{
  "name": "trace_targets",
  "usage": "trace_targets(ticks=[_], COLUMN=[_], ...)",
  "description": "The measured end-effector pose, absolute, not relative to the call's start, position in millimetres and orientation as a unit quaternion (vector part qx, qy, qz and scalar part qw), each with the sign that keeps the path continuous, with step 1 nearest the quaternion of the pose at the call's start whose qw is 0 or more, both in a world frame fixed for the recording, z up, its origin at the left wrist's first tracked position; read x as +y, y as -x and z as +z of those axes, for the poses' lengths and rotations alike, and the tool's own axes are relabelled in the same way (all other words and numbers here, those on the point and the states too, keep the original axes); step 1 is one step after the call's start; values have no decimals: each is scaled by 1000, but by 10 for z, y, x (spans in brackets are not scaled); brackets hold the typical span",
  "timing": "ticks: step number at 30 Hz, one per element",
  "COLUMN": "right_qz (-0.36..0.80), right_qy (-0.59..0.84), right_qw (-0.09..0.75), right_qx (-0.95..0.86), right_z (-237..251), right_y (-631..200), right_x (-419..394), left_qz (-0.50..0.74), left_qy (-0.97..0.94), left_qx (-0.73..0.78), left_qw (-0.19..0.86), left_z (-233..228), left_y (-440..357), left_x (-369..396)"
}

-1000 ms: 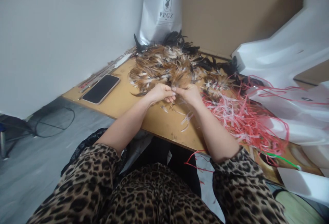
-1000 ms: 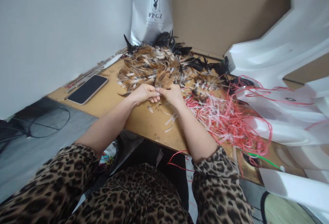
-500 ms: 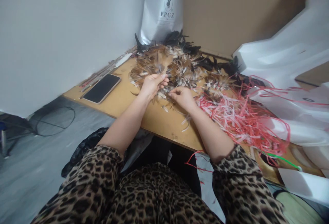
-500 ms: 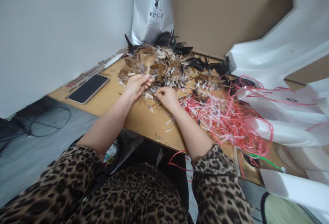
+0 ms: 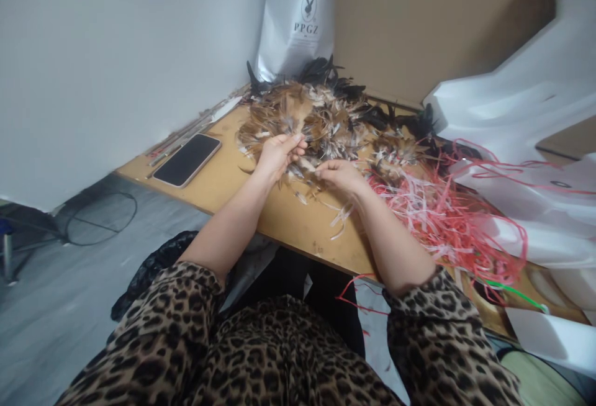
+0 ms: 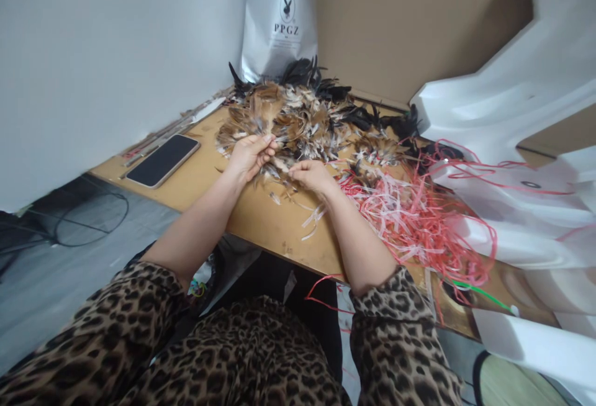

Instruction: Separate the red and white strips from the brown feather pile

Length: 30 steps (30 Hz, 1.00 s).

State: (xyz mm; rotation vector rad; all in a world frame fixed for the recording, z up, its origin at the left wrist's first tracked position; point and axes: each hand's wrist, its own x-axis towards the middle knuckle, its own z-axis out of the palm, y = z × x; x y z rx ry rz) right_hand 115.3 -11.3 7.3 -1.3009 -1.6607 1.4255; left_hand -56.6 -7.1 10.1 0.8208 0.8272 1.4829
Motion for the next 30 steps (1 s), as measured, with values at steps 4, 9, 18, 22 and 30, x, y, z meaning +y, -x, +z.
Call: trace_targets(ticks=[4,9,18,22,30], right_qz=[636,572,216,160,-54], right_qy=[420,439,487,467,467], right_qw=[372,483,462,418,293], right_qx=[-530,-497,-709,-762,-832], right_z=[101,71,5,41,145], right_y=[-1219,-1176,-1108,-1058,-1040], right_x=[-88,-58,-128,-222,-361], left_qz=[615,593,550,570,581], left_qy=[-349,-341,-363,-341,-307], left_qx=[370,362,305,289,290], left_qw=[603,633,688,689,696], left_z=[110,101,85,86,71], left_y=[549,548,503,523,530], left_x=[-87,-80,-122,-102,-70])
